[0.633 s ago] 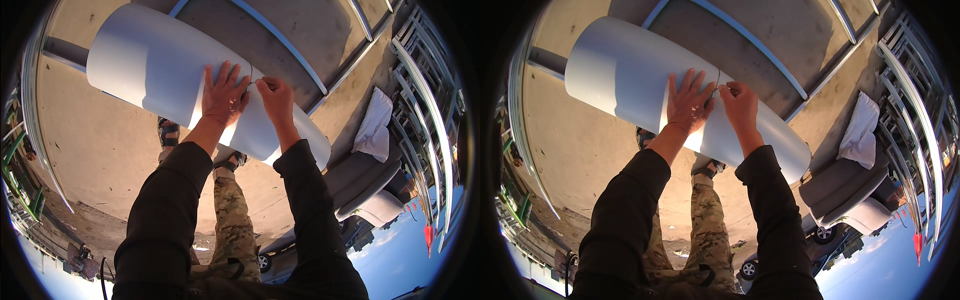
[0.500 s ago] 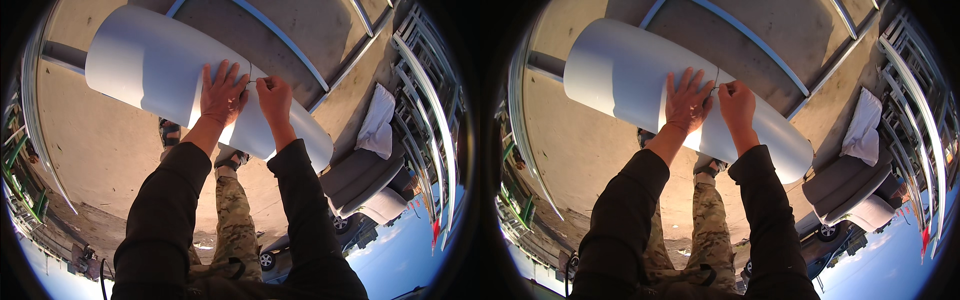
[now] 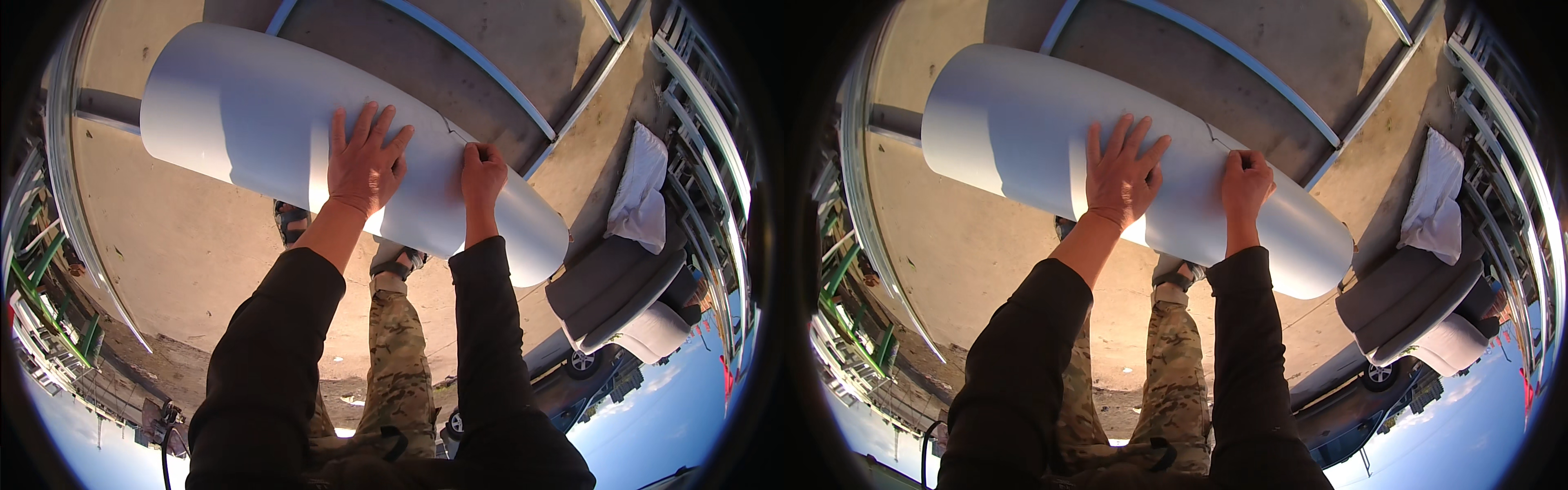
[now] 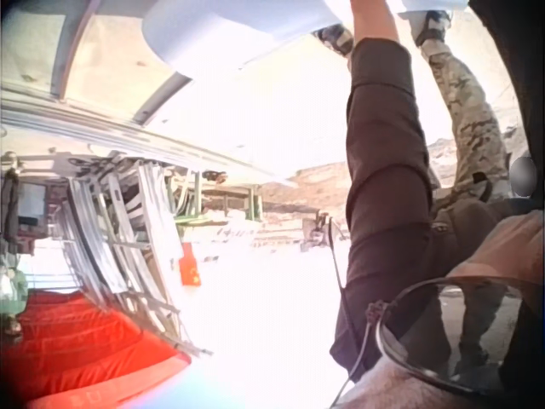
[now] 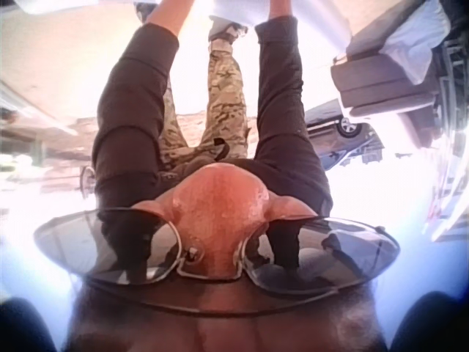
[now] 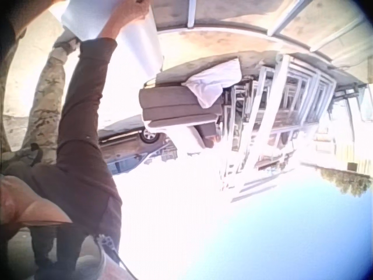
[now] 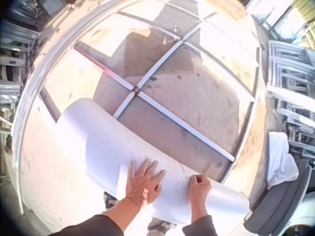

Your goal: The person unrolls a blue sheet, removes protective film, and places it onto a metal frame on the ground. They then measure the frame with a tape measure.

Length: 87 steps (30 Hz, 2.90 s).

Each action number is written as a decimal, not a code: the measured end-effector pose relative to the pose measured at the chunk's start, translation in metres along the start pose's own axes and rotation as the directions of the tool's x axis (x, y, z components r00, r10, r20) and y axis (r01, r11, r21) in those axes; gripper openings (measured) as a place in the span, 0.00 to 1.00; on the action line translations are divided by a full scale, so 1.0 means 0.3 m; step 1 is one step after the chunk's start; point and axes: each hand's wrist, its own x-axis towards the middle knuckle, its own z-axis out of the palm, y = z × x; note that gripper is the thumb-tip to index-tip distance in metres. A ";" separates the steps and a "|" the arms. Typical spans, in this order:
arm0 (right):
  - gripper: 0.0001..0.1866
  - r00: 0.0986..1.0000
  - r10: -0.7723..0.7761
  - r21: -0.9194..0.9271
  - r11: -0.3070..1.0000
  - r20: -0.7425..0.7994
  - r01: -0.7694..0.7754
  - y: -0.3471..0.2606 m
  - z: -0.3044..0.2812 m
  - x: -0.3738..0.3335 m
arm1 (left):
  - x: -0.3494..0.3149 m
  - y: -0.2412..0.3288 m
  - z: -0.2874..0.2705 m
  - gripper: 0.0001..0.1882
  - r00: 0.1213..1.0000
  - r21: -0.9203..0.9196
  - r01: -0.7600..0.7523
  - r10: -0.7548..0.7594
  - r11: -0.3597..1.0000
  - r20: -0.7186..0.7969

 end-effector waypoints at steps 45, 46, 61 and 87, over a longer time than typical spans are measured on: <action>0.40 0.806 -0.583 -0.351 0.737 0.102 0.577 0.241 -0.067 -0.252 | 0.222 0.032 0.083 0.19 0.995 0.192 -0.087 0.093 0.978 -0.022; 0.40 0.806 -0.584 -0.369 0.730 0.099 0.574 0.251 -0.060 -0.245 | 0.224 0.030 0.083 0.17 0.981 0.178 -0.131 0.153 0.975 -0.118; 0.37 0.766 -0.638 -0.441 0.666 0.081 0.601 0.182 -0.075 -0.106 | -0.255 -0.128 -0.057 0.15 0.964 -0.460 -0.124 -0.003 0.879 -0.266; 0.33 0.677 -0.726 -0.382 0.595 0.121 0.707 0.019 -0.182 0.035 | -0.759 0.277 0.024 0.15 0.757 -0.868 0.474 -0.433 -0.150 0.489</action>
